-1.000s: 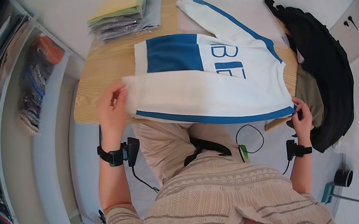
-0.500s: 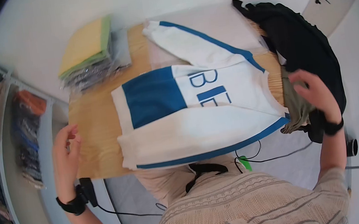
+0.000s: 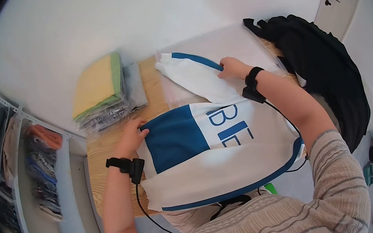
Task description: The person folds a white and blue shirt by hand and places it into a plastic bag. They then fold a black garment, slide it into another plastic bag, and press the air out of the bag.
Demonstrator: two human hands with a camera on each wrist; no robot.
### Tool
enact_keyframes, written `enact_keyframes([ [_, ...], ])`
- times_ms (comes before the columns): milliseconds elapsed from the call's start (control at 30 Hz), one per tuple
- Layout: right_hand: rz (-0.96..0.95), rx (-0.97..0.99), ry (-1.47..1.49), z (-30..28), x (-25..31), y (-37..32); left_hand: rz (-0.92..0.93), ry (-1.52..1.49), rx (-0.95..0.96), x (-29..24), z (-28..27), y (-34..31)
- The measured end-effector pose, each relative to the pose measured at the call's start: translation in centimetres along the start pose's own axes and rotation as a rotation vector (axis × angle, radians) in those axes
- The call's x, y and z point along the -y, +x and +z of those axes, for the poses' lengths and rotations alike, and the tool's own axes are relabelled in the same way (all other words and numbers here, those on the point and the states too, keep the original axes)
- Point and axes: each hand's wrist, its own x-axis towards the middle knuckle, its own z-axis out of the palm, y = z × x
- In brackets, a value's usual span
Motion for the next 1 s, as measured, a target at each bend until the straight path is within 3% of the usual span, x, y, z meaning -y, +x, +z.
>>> enact_keyframes([
  [100, -0.009, 0.019, 0.134, -1.7, -0.1, -0.1, 0.039, 0.025, -0.056, 2.1, 0.5, 0.5],
  [167, 0.108, -0.414, 0.392, -2.5, -0.9, -0.8, 0.037, 0.03, -0.061, 1.9, 0.7, 0.5],
  [233, 0.112, -0.363, 0.389, -1.4, -3.2, -0.1, -0.032, 0.031, -0.094, 1.3, 0.7, 0.2],
  [333, 0.168, -0.28, 0.346, -2.3, -4.9, -0.4, 0.013, -0.018, -0.135, 1.4, 1.0, 0.2],
  [433, 0.173, -0.006, 0.385, -5.0, -5.1, -2.7, -0.041, -0.048, -0.057, 0.9, 0.3, 0.3],
  [533, 0.13, 0.12, 0.291, -4.7, -5.6, -3.8, -0.003, -0.063, -0.047, 1.3, 0.5, 0.4],
  [600, 0.115, 0.04, 0.296, -3.7, -6.5, -3.6, -0.016, -0.054, -0.012, 1.3, 0.4, 0.6],
  [667, 0.135, 0.129, 0.248, -3.4, -7.1, -3.2, -0.039, -0.039, 0.023, 1.2, 0.6, 0.6],
  [700, 0.089, -0.022, 0.299, -2.9, -7.0, -3.7, -0.004, -0.026, -0.041, 1.2, 1.0, 0.5],
  [767, 0.074, -0.124, 0.356, -2.9, -7.3, -3.9, 0.02, -0.017, -0.101, 1.5, 1.3, 0.2],
  [833, 0.037, -0.296, 0.44, -3.8, -6.3, -5.4, 0.167, -0.008, -0.291, 1.0, 0.9, 0.0],
  [900, -0.087, -0.275, 0.52, -5.5, -6.0, -7.1, 0.273, -0.077, -0.383, -0.3, -0.6, -1.2],
  [1000, -0.137, -0.188, 0.542, -9.5, -3.6, -13.0, 0.267, 0.041, -0.285, -3.1, -3.2, -4.4],
])
